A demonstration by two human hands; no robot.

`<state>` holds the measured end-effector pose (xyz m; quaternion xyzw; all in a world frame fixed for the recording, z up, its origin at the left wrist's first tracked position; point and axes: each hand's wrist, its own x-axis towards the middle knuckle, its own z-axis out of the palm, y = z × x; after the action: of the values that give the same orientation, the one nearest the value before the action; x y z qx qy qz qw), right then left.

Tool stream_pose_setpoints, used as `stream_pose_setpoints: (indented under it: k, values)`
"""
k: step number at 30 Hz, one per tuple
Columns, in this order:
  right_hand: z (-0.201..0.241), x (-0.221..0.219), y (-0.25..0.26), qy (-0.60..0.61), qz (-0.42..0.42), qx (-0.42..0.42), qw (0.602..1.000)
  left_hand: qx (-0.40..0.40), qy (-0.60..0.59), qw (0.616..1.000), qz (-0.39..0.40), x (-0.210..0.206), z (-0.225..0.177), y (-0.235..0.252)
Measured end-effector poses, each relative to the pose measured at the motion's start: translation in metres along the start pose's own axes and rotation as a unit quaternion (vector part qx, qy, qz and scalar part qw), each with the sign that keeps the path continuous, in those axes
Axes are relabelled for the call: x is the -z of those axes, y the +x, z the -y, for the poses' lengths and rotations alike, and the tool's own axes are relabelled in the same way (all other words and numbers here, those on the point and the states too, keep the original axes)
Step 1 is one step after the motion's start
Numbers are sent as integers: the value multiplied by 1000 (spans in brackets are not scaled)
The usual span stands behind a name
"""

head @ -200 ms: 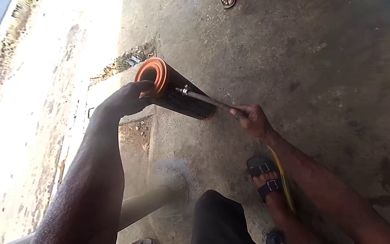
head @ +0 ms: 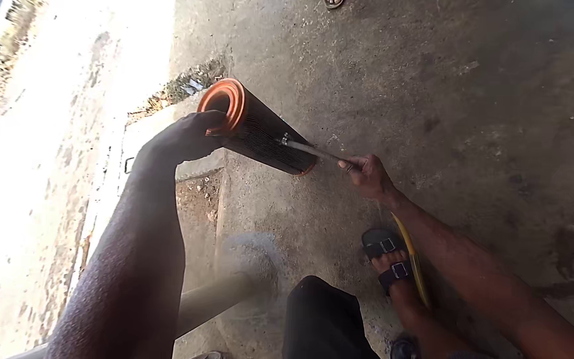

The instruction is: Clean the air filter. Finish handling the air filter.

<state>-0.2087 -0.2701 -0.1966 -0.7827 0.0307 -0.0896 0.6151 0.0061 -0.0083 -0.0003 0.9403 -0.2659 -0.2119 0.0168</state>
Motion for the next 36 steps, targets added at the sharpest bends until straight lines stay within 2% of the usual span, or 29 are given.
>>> stream_pose_setpoints:
  k: [1,4,7,10,12,14,16,18,20,22,25,28,30,32,34,35,36]
  values:
    - [-5,-1,1,6,-7,-6,1000,3,3,1000,6,2,0,2]
    - [-13,3,2,-2,41,-28,999,7,13,1000,24,6,0,5]
    - [-23,2,-2,1,12,-55,998,0,30,999,38,7,0,9]
    - [-27,4,-2,-3,51,-78,996,2,33,998,46,11,-2,10]
    - [-33,1,-2,-9,31,-111,993,19,28,998,61,12,-8,13]
    - [-40,-1,2,-4,49,-119,992,50,-8,997,56,9,-14,17]
    - [-43,-1,2,-20,66,-137,988,91,-58,994,27,4,-22,26]
    - [-45,0,0,-40,39,-164,985,147,-95,984,-25,-4,-32,38]
    - [-45,2,-1,-47,61,-166,983,200,-105,970,-88,-15,-39,48]
    - [-39,7,-4,-59,97,-154,982,229,-106,958,-133,-22,-43,55]
    - [-6,34,-11,-99,75,-76,989,230,-179,934,-206,-33,-45,37]
    - [75,102,-28,-174,2,37,984,229,-374,850,-292,-51,-63,-16]
    - [140,156,-45,-237,-60,107,964,245,-548,746,-288,-76,-82,-43]
    - [191,202,-58,-272,-96,149,946,238,-725,606,-225,-118,-107,-48]
    - [219,236,-67,-263,-93,143,949,239,-844,464,-121,-163,-149,-41]
    - [230,247,-68,-275,-76,125,950,250,-876,406,-69,-186,-171,-36]
    - [238,253,-67,-299,-50,102,948,270,-891,365,-24,-207,-191,-32]
